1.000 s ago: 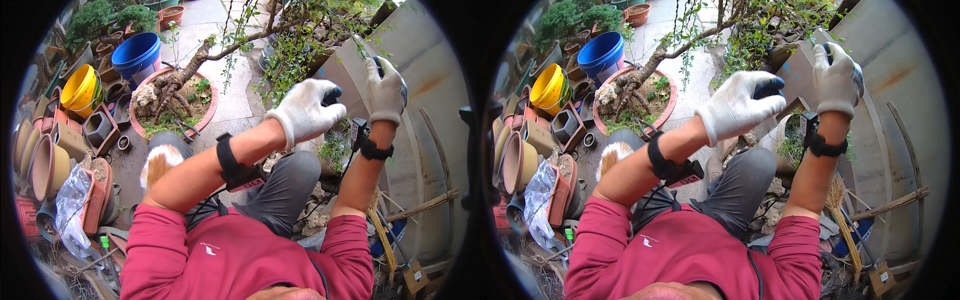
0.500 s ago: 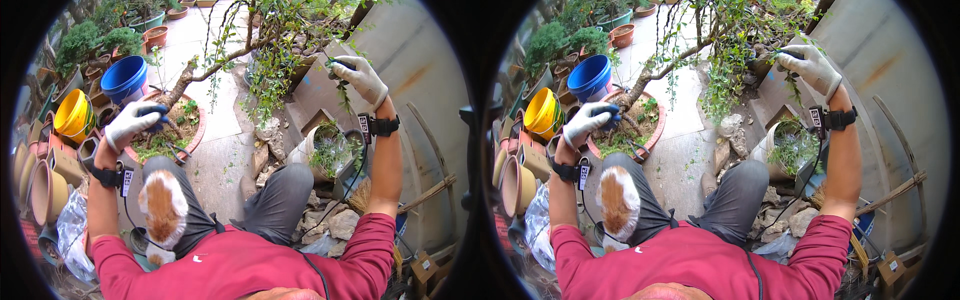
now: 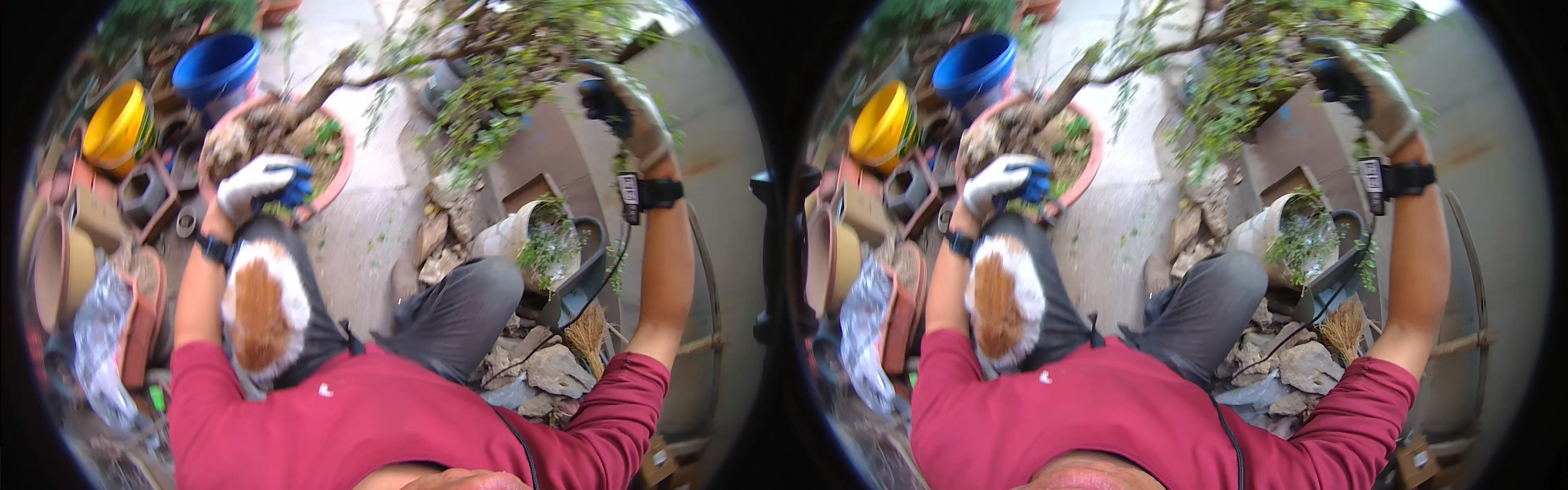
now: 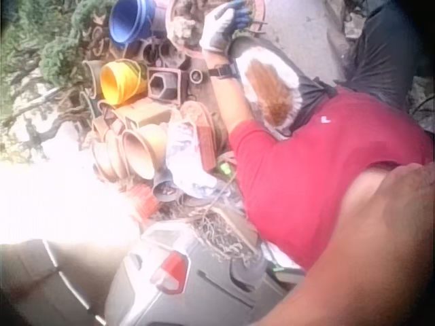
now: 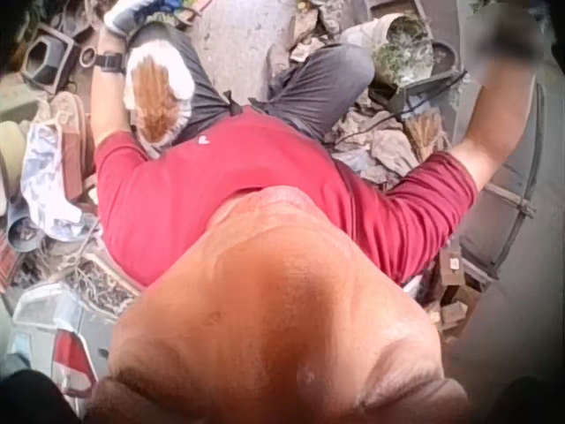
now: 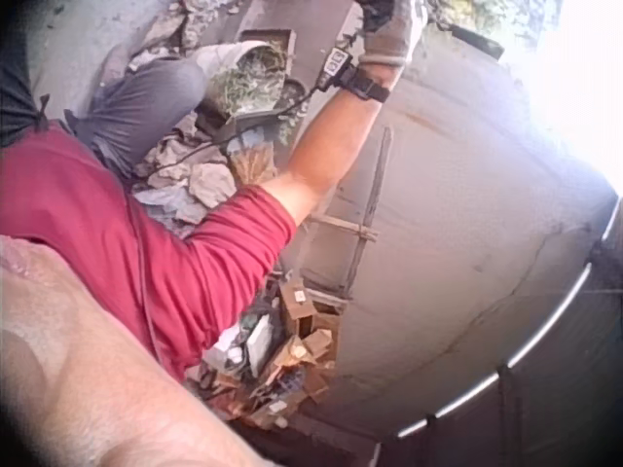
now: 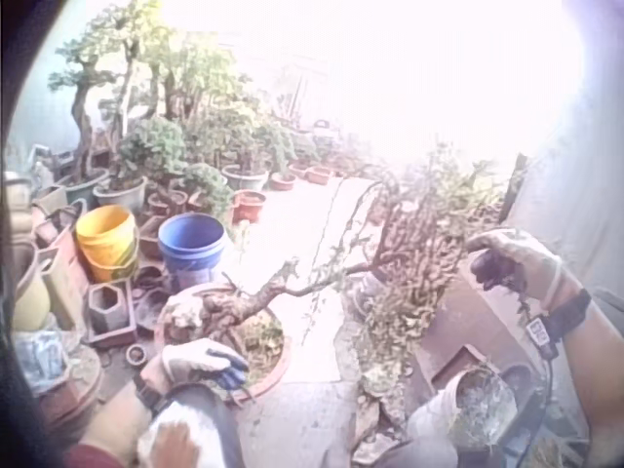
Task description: The person prunes a potted bonsai tree using hand shears, cutting small branches and leaves while seated on the ground. A cat sits on the person's lap and is briefly petted during the task.
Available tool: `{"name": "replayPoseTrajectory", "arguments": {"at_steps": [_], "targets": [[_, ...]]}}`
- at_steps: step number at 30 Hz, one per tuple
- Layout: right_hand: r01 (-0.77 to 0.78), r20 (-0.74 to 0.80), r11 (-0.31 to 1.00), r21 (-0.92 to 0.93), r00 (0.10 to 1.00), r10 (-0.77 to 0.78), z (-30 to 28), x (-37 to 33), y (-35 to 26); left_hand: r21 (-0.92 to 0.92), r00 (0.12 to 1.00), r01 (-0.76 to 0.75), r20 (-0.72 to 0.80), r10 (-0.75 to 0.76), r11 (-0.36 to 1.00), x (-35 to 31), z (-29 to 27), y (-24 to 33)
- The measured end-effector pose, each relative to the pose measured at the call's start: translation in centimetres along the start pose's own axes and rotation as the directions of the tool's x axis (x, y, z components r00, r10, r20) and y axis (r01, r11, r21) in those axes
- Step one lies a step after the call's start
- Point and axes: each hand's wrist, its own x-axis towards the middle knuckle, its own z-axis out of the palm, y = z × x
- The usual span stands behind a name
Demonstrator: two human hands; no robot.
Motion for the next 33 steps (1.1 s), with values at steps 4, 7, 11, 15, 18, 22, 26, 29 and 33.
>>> {"name": "replayPoseTrajectory", "arguments": {"at_steps": [4, 7, 11, 15, 18, 22, 26, 29, 33], "targets": [[-0.089, 0.103, 0.988, 0.13, 0.992, 0.075, -1.1, 2.6, 1.1, 0.035, 0.992, -0.027, 0.126, 0.022, 0.999, -0.7, -0.5, -0.3], [-0.102, -0.057, 0.988, 0.119, 0.992, 0.109, -1.2, 3.7, 1.6, 0.089, 0.99, -0.03, 0.14, 0.017, 0.996, -1.0, -0.6, -0.4], [0.025, 0.042, 0.961, 0.275, 0.998, -0.038, -0.1, 4.1, 2.2, -0.029, 0.991, -0.052, 0.12, 0.055, 0.998, -1.2, -0.3, -0.7], [-0.022, -0.05, 0.982, 0.189, 0.998, 0.032, -0.3, 3.1, 1.9, -0.059, 0.993, -0.038, 0.112, 0.045, 0.998, -1.3, -0.4, -0.3], [-0.083, 0.013, 0.962, 0.26, 0.997, 0.082, -1.2, 3.0, 2.0, -0.145, 0.989, -0.07, 0.122, 0.088, 0.987, -1.5, -0.7, -0.4], [0.056, 0.042, 0.98, 0.19, 0.997, -0.065, -1.4, 4.2, 3.6, 0.019, 0.982, -0.183, 0.053, 0.182, 0.983, -2.0, -0.9, -1.6], [-0.018, -0.004, 0.996, 0.084, 1.0, 0.019, -1.3, 7.1, 5.7, -0.127, 0.985, -0.108, 0.122, 0.124, 0.986, -1.2, -1.1, -2.6], [-0.04, 0.003, 0.996, 0.082, 0.999, 0.04, -1.7, 8.1, 6.7, -0.19, 0.991, -0.08, 0.088, 0.099, 0.978, -0.7, -1.1, -3.3], [-0.048, 0.003, 0.995, 0.088, 0.999, 0.048, -1.8, 7.8, 7.2, -0.205, 0.989, -0.099, 0.084, 0.118, 0.974, -0.8, -1.3, -3.5]]}}
